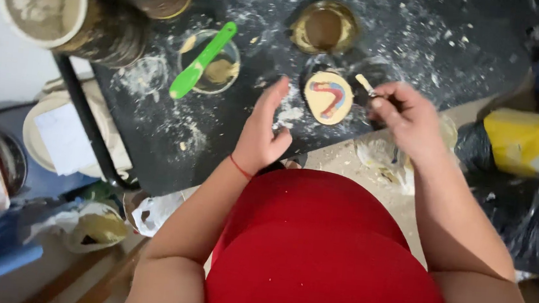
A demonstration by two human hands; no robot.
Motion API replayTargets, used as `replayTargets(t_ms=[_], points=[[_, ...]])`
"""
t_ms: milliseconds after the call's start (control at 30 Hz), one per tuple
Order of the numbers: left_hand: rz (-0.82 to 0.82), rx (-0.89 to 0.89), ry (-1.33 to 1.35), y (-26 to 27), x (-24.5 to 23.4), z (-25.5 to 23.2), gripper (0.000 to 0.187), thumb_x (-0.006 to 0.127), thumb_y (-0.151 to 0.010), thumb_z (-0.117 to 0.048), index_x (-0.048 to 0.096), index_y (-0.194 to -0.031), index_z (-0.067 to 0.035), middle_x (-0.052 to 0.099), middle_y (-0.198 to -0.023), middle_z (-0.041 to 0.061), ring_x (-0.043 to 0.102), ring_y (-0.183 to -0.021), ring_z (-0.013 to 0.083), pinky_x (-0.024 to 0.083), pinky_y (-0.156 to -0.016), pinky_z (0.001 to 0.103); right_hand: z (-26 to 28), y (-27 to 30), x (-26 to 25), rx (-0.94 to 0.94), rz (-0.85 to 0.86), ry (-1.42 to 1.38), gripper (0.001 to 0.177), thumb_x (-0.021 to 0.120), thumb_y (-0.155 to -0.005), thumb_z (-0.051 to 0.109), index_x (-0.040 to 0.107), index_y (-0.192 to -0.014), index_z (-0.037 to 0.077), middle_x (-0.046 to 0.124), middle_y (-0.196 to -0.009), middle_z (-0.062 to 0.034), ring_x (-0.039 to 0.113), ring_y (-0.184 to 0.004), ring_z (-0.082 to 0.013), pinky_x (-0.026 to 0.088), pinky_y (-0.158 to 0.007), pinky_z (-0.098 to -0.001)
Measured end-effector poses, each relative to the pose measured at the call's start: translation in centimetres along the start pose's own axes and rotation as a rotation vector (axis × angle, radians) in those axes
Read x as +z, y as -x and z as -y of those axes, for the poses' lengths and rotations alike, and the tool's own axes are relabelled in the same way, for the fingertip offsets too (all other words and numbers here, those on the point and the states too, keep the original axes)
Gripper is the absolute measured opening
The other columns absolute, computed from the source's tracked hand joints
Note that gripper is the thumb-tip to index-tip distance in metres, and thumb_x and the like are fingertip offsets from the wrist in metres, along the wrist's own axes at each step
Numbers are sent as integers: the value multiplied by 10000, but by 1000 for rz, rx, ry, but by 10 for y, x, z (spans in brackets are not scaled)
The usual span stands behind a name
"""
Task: Preparing and detailing dental models using impression material and specialized tools at a laboratory bench.
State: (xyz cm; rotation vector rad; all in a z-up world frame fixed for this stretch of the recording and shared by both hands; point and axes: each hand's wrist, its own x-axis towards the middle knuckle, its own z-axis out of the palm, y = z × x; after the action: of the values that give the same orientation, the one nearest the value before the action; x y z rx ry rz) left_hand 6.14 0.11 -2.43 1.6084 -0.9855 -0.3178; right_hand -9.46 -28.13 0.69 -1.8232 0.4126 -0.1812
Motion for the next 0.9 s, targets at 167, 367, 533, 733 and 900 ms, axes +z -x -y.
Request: replayTargets(t_ms=[167,367,533,733,900], points=[[-117,-52,-300,34,-49,-9,682,677,-837,-8,525,-1495,-108,564,-1467,104,599,-1337,328,474,-1134,472,57,-61,28,-352,62,467,184,821,-1028,201,795,-1204,152,707,-997,-70,702,-980,-313,543,-885,-401],[-246,-84,-883,-1,-123,-41,694,886,-812,-288,578,-1418,-151,538,-1460,108,558,-1305,357,451,-1035,531,118,-122,116,-878,250,967,147,802,-912,16,700,-970,104,645,-855,-45,612,-811,-243,553,-724,-401],[-112,-247,-1305,-24,-120,-19,1382,1070,-521,-649,348,-1628,-247,318,-1686,89,509,-1503,262,405,-1163,542,145,-150,160,-996,305,1377,284,802,-614,-2,609,-728,172,501,-651,34,503,-675,-184,455,-490,-322],[-153,-327,-1430,-24,-114,-5,1388,1024,-661,-699,204,-1666,-202,339,-1691,68,580,-1453,168,437,-1143,467,164,-160,182,-834,555,1655,178,816,-723,51,703,-713,189,625,-684,30,589,-737,-218,511,-505,-342],[-184,-325,-1421,-22,-114,-5,1363,1024,-695,-712,205,-1664,-210,371,-1687,30,591,-1462,127,428,-1142,440,159,-138,177,-821,493,1530,186,772,-678,-5,680,-727,149,636,-710,11,640,-682,-248,528,-436,-372]])
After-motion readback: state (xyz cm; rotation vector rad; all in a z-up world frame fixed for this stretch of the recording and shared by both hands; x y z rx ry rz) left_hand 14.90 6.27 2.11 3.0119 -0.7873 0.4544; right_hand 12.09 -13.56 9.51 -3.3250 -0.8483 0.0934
